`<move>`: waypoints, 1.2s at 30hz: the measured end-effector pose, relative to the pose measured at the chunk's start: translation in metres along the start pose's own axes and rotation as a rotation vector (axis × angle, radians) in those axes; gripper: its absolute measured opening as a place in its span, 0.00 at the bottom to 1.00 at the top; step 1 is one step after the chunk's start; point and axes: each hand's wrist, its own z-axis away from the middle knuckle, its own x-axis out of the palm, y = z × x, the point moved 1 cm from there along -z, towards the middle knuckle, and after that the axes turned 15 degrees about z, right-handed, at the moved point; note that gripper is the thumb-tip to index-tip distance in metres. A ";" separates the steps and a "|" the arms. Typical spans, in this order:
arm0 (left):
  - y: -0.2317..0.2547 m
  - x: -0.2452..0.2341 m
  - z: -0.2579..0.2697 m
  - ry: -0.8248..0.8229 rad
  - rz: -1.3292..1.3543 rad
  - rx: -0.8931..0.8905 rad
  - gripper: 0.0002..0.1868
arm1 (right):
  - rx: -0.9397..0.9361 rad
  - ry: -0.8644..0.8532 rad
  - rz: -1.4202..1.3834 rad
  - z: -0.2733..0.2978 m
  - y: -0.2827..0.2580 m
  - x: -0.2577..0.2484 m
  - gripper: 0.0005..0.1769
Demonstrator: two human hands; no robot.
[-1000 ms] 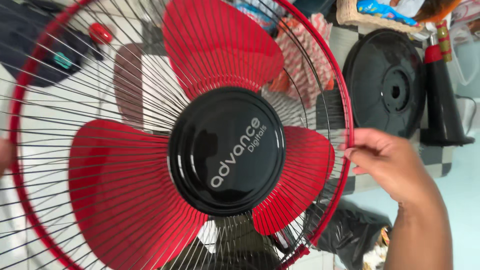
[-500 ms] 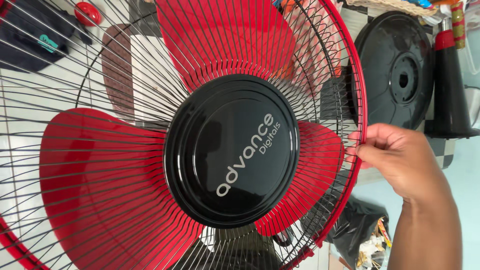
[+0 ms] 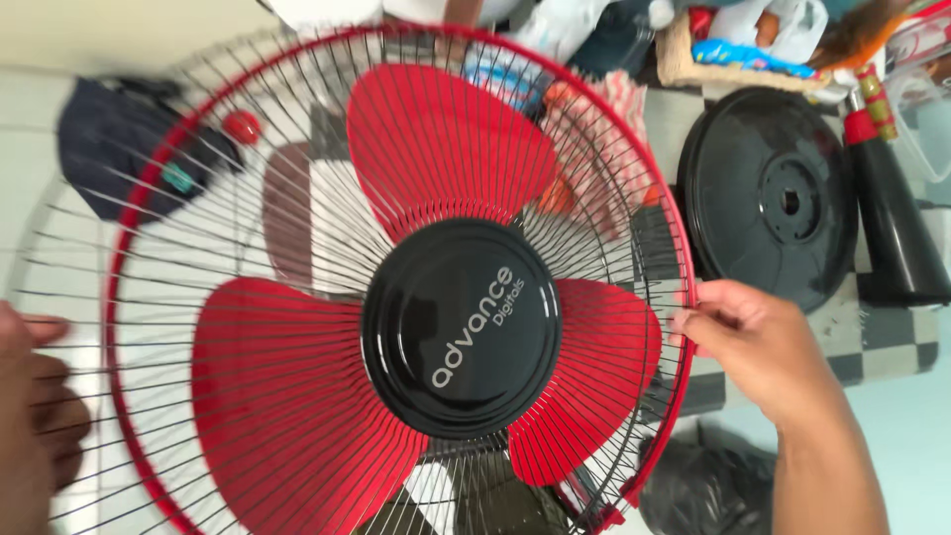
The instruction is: The person assembles a red pedestal fan by attaching the front grille, securing it with a screw, and then attaching the fan stand to the base.
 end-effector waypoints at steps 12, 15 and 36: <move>0.050 0.019 0.038 -0.077 0.464 -0.238 0.15 | 0.019 0.209 0.001 0.071 -0.038 0.027 0.26; 0.050 0.019 0.038 -0.125 0.496 -0.244 0.16 | -0.001 0.170 -0.075 0.070 -0.038 0.026 0.29; 0.020 0.016 0.024 -0.243 0.494 -0.253 0.15 | -0.005 0.309 -0.456 0.062 -0.002 0.012 0.14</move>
